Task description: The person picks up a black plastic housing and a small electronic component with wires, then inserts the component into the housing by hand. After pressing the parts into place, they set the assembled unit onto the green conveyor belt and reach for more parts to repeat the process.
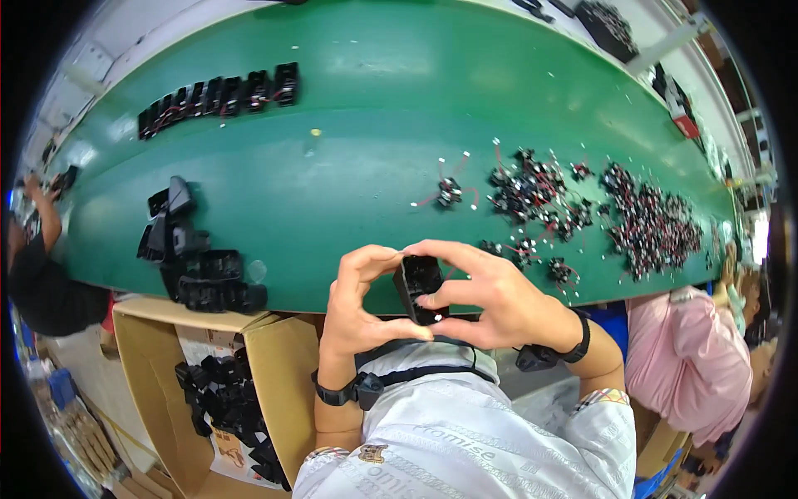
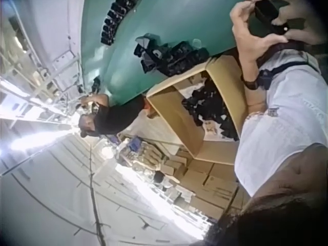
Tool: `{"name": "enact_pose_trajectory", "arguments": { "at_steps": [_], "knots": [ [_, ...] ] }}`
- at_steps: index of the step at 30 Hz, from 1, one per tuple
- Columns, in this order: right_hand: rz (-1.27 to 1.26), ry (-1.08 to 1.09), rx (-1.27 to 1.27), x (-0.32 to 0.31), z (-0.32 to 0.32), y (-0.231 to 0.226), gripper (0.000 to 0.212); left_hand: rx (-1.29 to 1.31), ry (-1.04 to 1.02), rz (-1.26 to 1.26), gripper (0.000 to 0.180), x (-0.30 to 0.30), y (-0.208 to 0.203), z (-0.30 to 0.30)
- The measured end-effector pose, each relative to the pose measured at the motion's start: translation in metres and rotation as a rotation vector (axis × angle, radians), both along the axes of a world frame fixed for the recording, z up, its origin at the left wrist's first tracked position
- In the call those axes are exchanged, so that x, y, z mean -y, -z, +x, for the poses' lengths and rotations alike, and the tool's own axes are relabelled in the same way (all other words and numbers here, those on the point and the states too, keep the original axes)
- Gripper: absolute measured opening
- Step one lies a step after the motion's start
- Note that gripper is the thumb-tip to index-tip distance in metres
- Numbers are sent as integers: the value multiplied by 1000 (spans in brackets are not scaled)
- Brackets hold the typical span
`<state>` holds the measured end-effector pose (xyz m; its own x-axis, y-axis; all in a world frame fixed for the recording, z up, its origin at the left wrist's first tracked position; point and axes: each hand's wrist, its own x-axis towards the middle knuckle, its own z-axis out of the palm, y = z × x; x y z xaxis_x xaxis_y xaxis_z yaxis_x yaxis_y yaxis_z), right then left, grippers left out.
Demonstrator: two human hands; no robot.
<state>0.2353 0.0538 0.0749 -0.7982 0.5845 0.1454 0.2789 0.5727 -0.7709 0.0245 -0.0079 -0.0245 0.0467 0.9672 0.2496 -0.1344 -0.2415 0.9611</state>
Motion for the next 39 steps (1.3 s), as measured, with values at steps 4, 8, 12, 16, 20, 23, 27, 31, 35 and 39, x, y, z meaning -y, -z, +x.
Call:
{"name": "enact_pose_trajectory", "arguments": {
  "at_steps": [4,8,12,16,20,23,27,31,35,39],
  "knots": [
    [22,-84,58,-25,-24,-8,31,26,-110,-1,99,-9,1,-13],
    [151,-205,99,-38,-51,-14,33,-29,-169,64,95,-5,-4,-28],
    [416,-212,-57,-38,-69,-20,38,261,-156,174,94,-5,-13,-39],
    [494,-157,-2,-29,-70,-24,39,282,-105,246,88,-6,-10,-43],
    [604,-128,47,-17,-66,-30,37,340,-50,265,89,-8,-10,-40],
    [593,-127,-10,-17,-63,-24,37,370,-55,288,95,-10,-11,-37],
    [544,-109,-25,-12,-58,-27,38,401,-21,299,97,-9,-8,-34],
    [523,-77,3,-9,-58,-25,38,381,-25,293,96,-7,-7,-34],
    [512,-58,10,-7,-56,-22,38,328,-1,281,89,-5,-10,-38],
    [505,-59,-15,-6,-54,-20,38,390,12,262,89,-3,-6,-35]
  ]
}}
